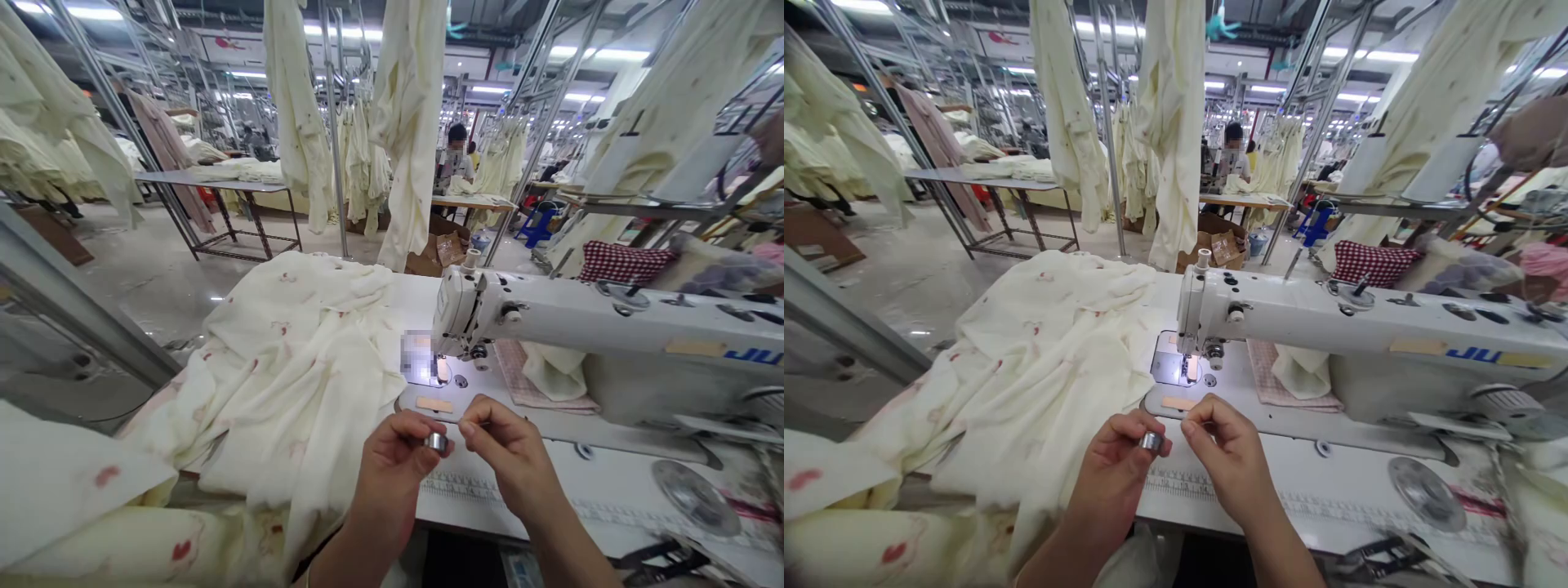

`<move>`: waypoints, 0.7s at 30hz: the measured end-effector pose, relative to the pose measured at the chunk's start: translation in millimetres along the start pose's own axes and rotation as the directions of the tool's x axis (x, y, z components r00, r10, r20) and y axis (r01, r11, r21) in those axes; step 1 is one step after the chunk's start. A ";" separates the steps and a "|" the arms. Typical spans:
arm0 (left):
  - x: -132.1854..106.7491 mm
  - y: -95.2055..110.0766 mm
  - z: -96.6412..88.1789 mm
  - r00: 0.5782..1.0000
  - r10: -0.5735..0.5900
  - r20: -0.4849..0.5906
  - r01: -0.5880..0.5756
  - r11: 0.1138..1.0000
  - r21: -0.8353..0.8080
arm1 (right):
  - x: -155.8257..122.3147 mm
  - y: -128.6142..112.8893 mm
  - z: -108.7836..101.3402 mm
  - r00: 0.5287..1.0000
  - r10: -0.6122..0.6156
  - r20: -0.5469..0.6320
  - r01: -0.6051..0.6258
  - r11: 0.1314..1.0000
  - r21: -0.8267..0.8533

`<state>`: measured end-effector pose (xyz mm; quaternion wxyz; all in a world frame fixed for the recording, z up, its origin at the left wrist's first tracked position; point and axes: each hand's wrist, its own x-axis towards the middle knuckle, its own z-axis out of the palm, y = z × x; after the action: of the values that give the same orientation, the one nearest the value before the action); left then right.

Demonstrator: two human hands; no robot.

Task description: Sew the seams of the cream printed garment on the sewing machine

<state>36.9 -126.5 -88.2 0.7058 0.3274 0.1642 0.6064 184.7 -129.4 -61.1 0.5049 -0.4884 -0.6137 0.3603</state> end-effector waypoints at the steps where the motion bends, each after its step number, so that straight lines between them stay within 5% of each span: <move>1: -1.0 -0.9 -0.9 1.000 -0.027 0.015 0.026 0.999 0.027 | 1.4 -1.9 0.4 1.000 -0.009 -0.003 0.009 1.000 -0.002; 8: -1.9 0.9 -3.8 0.978 -0.207 0.000 0.205 0.973 0.101 | 15.5 -20.1 3.0 0.987 -0.112 0.116 0.137 0.961 -0.241; 15: -13.8 -2.6 -9.0 0.939 -0.342 -0.016 0.341 0.931 0.127 | -3.8 -1.5 1.0 0.993 -0.098 0.061 0.113 0.933 -0.343; 18: -32.7 -16.0 -18.8 0.887 -0.451 0.100 0.438 0.890 0.128 | -28.5 10.1 -16.4 0.982 -0.159 0.101 0.188 0.878 -0.441; 21: -56.0 -24.3 -29.2 0.777 -0.604 0.180 0.552 0.790 0.267 | -50.9 37.5 -59.7 0.958 -0.283 0.046 0.230 0.665 -0.710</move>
<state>24.9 -174.0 -134.8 0.8368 0.4051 0.2243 0.2920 252.2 -171.6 -96.1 0.3444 -0.5654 -0.7495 0.0050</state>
